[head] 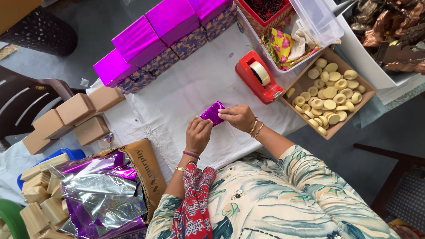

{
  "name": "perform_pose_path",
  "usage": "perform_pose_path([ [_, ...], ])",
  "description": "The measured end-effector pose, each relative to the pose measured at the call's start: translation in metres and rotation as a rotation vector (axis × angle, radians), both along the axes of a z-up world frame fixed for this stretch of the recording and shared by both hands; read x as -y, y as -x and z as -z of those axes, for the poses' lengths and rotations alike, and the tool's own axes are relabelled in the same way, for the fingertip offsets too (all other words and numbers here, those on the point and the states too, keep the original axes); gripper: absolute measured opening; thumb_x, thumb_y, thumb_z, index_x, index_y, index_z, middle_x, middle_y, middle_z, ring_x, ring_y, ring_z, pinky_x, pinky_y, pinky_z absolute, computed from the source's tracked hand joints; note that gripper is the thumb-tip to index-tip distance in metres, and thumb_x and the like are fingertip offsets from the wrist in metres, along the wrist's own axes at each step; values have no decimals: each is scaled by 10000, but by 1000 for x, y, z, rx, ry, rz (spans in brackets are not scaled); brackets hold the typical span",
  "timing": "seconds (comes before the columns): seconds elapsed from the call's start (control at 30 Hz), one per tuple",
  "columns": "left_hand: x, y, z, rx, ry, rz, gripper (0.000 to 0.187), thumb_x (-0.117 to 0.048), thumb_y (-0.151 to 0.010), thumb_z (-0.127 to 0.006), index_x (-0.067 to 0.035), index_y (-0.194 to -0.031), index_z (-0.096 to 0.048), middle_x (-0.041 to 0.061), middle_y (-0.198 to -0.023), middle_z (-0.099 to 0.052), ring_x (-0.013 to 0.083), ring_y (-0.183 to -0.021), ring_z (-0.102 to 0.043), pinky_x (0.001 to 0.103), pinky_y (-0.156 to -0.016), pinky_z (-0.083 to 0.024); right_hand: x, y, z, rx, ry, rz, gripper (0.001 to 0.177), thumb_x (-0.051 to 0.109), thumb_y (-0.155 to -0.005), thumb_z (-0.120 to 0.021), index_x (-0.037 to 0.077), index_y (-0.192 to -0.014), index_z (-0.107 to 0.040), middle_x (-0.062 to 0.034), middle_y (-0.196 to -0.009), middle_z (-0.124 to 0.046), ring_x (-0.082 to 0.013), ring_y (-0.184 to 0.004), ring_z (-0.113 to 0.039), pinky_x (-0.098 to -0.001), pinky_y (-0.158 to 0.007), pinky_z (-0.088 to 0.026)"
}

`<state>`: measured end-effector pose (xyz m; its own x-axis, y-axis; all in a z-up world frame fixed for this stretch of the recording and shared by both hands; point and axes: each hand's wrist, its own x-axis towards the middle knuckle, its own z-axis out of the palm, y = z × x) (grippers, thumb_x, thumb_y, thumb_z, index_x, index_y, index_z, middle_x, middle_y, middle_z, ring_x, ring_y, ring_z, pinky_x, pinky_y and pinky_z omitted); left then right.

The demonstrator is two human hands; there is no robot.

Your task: The person wipes a small cardboard box with a cloth, places a small wrapped item inside, and then wraps the box in shiny purple paper. They fold the paper edges and secure the package using tape from a dispenser.

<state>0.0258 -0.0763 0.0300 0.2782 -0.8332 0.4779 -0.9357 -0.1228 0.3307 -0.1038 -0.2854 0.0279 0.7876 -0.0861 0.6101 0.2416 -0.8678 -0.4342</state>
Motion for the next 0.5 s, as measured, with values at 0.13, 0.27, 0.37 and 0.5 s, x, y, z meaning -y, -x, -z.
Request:
perform_pose_path([
  [0.13, 24, 4, -55, -196, 39, -62, 267, -205, -820, -836, -70, -1021, -725, 58, -964, -688, 267, -971, -645, 502, -1071, -460, -3, 2, 2, 11, -6, 29, 216, 107, -824, -782, 155, -1034, -765, 7, -1139, -753, -169, -810, -728, -334, -670, -534],
  [0.27, 42, 0, -46, -549, -5, -232, 446, -229, -826, -848, -29, -1199, -707, 148, -1150, -723, 315, -1039, -695, 390, -934, -531, -8, 2, 2, 38, -11, 81, 204, 107, -822, -788, 161, -1018, -773, 5, -1151, -764, -172, -763, -716, -332, -638, -529],
  [0.37, 40, -7, -35, -671, -72, -221, 479, -240, -803, -872, -50, -1211, -709, 128, -1108, -754, 278, -991, -749, 363, -890, -573, -9, 4, -5, 44, -8, 114, 193, 108, -826, -788, 162, -1011, -777, 8, -1146, -775, -167, -740, -711, -333, -631, -533],
  [0.5, 38, -3, -41, -623, -62, -144, 485, -202, -781, -871, -47, -1205, -695, 136, -1090, -747, 286, -980, -744, 359, -866, -586, -14, 12, -25, 81, -111, 90, 132, 151, -863, -814, 139, -989, -777, -9, -1128, -762, -177, -748, -727, -318, -632, -550],
])
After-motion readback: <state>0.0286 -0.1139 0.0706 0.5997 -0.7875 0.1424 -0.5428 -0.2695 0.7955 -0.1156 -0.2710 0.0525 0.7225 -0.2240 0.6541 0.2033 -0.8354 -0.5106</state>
